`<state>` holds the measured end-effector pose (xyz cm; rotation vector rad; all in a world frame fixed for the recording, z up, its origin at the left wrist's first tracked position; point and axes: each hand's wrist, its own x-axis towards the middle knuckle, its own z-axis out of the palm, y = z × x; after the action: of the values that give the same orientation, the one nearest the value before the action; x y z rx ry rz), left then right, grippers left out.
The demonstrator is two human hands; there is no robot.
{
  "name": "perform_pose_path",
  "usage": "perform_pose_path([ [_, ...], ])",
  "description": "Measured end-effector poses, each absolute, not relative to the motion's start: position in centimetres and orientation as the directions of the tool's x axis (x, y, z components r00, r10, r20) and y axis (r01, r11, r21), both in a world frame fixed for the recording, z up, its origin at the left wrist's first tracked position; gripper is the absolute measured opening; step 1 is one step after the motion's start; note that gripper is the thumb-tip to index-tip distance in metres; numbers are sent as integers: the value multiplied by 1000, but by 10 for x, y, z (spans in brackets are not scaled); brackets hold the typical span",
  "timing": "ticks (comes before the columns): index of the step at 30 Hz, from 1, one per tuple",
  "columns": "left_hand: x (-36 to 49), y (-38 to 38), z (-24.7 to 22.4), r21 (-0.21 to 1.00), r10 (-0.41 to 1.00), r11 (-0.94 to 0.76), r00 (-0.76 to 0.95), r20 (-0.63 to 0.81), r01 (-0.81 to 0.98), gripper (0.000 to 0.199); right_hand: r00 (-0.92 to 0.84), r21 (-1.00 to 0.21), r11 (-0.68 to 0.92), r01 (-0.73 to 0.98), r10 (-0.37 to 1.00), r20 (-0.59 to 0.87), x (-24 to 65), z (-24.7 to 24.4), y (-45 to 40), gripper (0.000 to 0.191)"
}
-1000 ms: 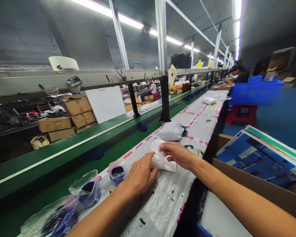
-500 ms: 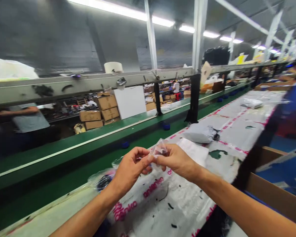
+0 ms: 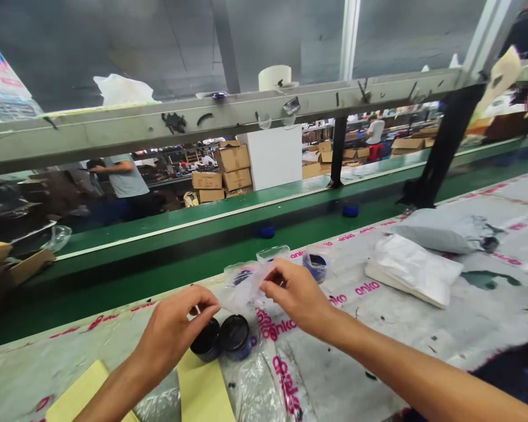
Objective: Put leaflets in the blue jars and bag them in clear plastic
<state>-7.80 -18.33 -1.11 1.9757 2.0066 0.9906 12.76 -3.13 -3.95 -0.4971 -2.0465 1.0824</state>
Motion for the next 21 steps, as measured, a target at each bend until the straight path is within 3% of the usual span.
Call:
perform_pose_path([
  [3, -82, -202, -24, 113, 885, -98, 35, 464, 989, 15, -598, -307, 951, 31, 264, 756, 110, -63, -36, 17],
  [5, -76, -207, -31, -136, 881, -59, 116, 459, 989, 16, -611, -17, 998, 63, 52, 790, 103, -76, -37, 25],
  [6, -72, -209, -34, -227, 888, -49, 146, 435, 973, 17, -621, 55, 995, 79, 6, 784, 101, -81, -37, 27],
  [8, -64, -210, -39, -339, 903, -61, 196, 381, 939, 19, -648, 87, 992, 92, -7, 762, 101, -88, -38, 28],
  [12, -57, -213, -45, -419, 889, -119, 284, 359, 900, 17, -773, 76, 996, 56, -5, 635, 113, -92, -44, 17],
  [16, -57, -217, -52, -460, 842, -159, 363, 399, 874, 21, -891, 74, 996, 44, 5, 455, 123, -87, -51, 10],
  [21, -63, -217, -60, -443, 794, -180, 395, 461, 878, 23, -893, -42, 999, 35, 50, 447, 125, -82, -50, 10],
])
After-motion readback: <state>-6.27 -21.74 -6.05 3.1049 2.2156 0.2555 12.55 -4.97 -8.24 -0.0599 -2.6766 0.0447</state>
